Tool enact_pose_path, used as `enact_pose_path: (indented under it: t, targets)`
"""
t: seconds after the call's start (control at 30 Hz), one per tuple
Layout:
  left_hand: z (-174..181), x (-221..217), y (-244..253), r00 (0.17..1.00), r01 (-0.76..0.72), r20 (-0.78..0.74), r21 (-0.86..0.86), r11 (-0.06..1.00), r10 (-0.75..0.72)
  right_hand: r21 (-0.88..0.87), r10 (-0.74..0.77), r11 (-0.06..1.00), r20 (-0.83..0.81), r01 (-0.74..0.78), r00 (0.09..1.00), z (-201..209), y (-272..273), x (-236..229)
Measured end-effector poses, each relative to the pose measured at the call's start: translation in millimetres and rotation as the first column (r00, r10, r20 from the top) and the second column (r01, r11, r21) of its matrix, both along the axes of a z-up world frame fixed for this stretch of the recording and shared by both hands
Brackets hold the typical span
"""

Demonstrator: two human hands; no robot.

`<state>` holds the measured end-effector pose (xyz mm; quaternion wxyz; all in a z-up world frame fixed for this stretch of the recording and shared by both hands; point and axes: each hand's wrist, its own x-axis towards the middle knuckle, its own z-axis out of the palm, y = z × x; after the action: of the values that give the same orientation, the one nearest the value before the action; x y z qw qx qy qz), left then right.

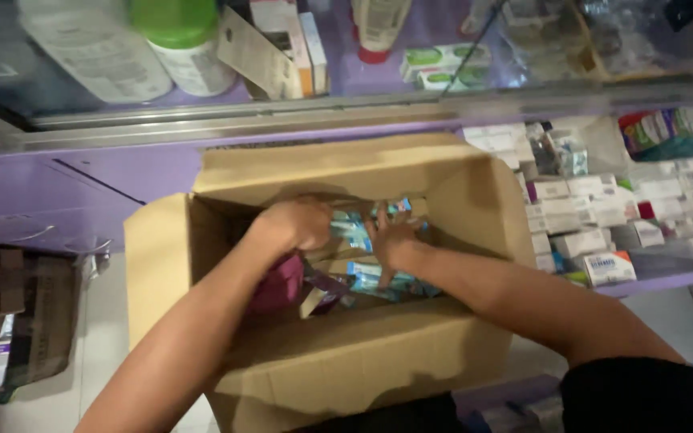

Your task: Bundling small medication sachets with rubber bands and organizing them into a pharmacy storage drawer.

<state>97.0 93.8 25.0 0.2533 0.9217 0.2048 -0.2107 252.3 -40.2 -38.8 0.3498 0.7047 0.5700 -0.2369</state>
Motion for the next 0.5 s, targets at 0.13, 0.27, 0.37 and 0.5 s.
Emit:
enact_pose_path:
  t: [0.13,0.27,0.37,0.5]
  targets:
    - [13,-1,-4,0.998,0.006,-0.056,0.052,0.999,-0.003,-0.082,0.162,0.985,0.095,-0.154,0.982,-12,-4,-12]
    - [-8,3,0,1.0,0.001,-0.013,0.04,0.999,0.0,-0.161,0.437,0.895,0.14,-0.416,0.888,27,0,-22]
    - [6,2,-6,0.989,-0.003,-0.147,0.041,0.999,0.009,0.22,0.324,0.918,0.06,-0.329,0.944,-146,-9,30]
    - [-3,7,-6,0.992,0.058,-0.121,0.11,0.992,-0.044,0.148,0.426,0.881,0.159,-0.448,0.89,-106,8,27]
